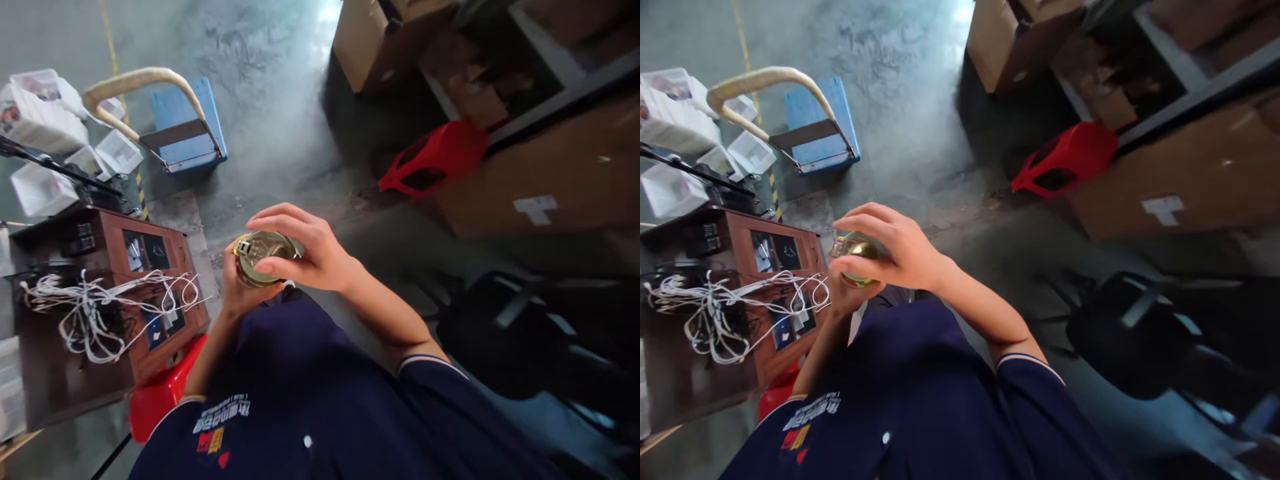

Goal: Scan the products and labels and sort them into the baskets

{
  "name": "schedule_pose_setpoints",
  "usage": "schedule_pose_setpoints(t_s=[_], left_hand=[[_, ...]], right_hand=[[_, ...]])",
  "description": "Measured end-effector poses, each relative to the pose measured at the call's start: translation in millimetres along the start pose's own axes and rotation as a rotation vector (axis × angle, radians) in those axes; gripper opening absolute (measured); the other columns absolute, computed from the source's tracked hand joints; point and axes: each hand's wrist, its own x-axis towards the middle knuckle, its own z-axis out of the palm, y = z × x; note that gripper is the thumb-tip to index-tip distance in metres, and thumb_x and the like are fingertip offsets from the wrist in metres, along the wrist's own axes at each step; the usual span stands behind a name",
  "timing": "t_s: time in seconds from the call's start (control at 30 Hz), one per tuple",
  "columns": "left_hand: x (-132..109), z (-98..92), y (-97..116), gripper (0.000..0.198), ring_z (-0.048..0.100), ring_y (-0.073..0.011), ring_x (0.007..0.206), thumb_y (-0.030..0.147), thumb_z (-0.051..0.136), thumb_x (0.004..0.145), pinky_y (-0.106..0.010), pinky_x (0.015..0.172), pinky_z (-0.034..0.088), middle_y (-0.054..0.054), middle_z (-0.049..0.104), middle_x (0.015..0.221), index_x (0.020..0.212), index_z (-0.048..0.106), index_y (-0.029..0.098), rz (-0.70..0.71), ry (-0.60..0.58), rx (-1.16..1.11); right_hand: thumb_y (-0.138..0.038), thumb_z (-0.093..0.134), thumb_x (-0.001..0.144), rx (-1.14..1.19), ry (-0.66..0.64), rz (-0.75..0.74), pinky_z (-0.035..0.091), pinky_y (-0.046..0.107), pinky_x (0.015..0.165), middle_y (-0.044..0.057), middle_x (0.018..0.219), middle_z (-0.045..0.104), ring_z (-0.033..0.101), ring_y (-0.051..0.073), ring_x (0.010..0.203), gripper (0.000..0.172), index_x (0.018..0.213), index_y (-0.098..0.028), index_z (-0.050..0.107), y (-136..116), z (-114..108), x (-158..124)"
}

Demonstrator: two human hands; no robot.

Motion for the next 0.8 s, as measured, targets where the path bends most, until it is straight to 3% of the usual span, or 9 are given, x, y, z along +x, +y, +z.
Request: schedule_pose_setpoints(t_s=[0.07,0.17,0.3,0.43,0.57,0.7,0.8], left_hand=[[70.1,1.1,-8.7,0.101,0.071,-0.0333,0.118,0.058,0.1,0.065,-0.051,0.102,0.061,-0.017,0.065,0.136,0.141,0.049,0.015,0.004,0.007,0.006],[182.1,-5.5,-38.4,0.104,0.069,-0.0363,0.125,0.055,0.104,0.058,-0.055,0.105,0.06,-0.017,0.064,0.137,0.14,0.053,0.017,0.077,0.023,0.077],[344.3,-16.3,-77.0,0.104,0.069,-0.0389,0.126,0.06,0.104,0.053,-0.058,0.105,0.06,-0.016,0.067,0.135,0.136,0.058,0.018,0.113,-0.012,0.159],[495.6,-18.9,-92.3,0.106,0.071,-0.0393,0.125,0.063,0.103,0.055,-0.06,0.106,0.06,-0.016,0.069,0.135,0.14,0.056,0.02,0.074,-0.097,0.086],[627.9,-8.1,-109.2,0.114,0.069,-0.0407,0.128,0.067,0.103,0.051,-0.058,0.103,0.062,-0.016,0.069,0.136,0.141,0.053,0.02,-0.014,-0.067,0.075],[770.6,19.8,-138.3,0.113,0.069,-0.0397,0.126,0.062,0.105,0.052,-0.058,0.102,0.062,-0.016,0.069,0.134,0.139,0.051,0.015,0.009,-0.068,0.101],[881.2,38.1,-155.1,0.105,0.073,-0.0369,0.112,0.064,0.105,0.052,-0.056,0.09,0.066,-0.015,0.073,0.122,0.129,0.053,0.015,0.023,-0.019,0.145]], right_hand=[[-0.055,0.07,0.106,0.103,-0.07,0.061,0.059,0.035,0.099,0.012,0.125,0.074,0.073,0.021,0.112,0.048,0.133,-0.015,0.07,50.1,-7.5,57.7],[-0.04,0.068,0.109,0.175,-0.201,0.174,0.056,0.031,0.096,0.01,0.123,0.077,0.073,0.019,0.106,0.039,0.136,-0.013,0.067,135.4,-15.2,139.1],[-0.032,0.064,0.11,0.062,-0.362,0.371,0.051,0.031,0.089,0.007,0.118,0.08,0.074,0.019,0.103,0.026,0.126,-0.014,0.074,248.2,-35.2,255.9],[-0.034,0.072,0.105,-0.098,-0.387,0.491,0.047,0.029,0.081,0.003,0.109,0.079,0.072,0.019,0.098,0.022,0.119,-0.018,0.077,337.1,-68.1,376.3],[-0.043,0.066,0.109,-0.269,-0.398,0.499,0.045,0.027,0.075,0.002,0.093,0.071,0.069,0.018,0.089,0.029,0.099,-0.018,0.078,422.3,-107.0,472.0],[-0.044,0.053,0.115,-0.322,-0.461,0.394,0.046,0.029,0.079,0.001,0.088,0.068,0.066,0.016,0.083,0.041,0.094,-0.018,0.077,535.5,-157.5,558.0],[-0.044,0.046,0.117,-0.428,-0.532,0.303,0.049,0.033,0.085,0.004,0.089,0.067,0.066,0.021,0.094,0.048,0.093,-0.016,0.076,618.9,-197.3,631.3]])
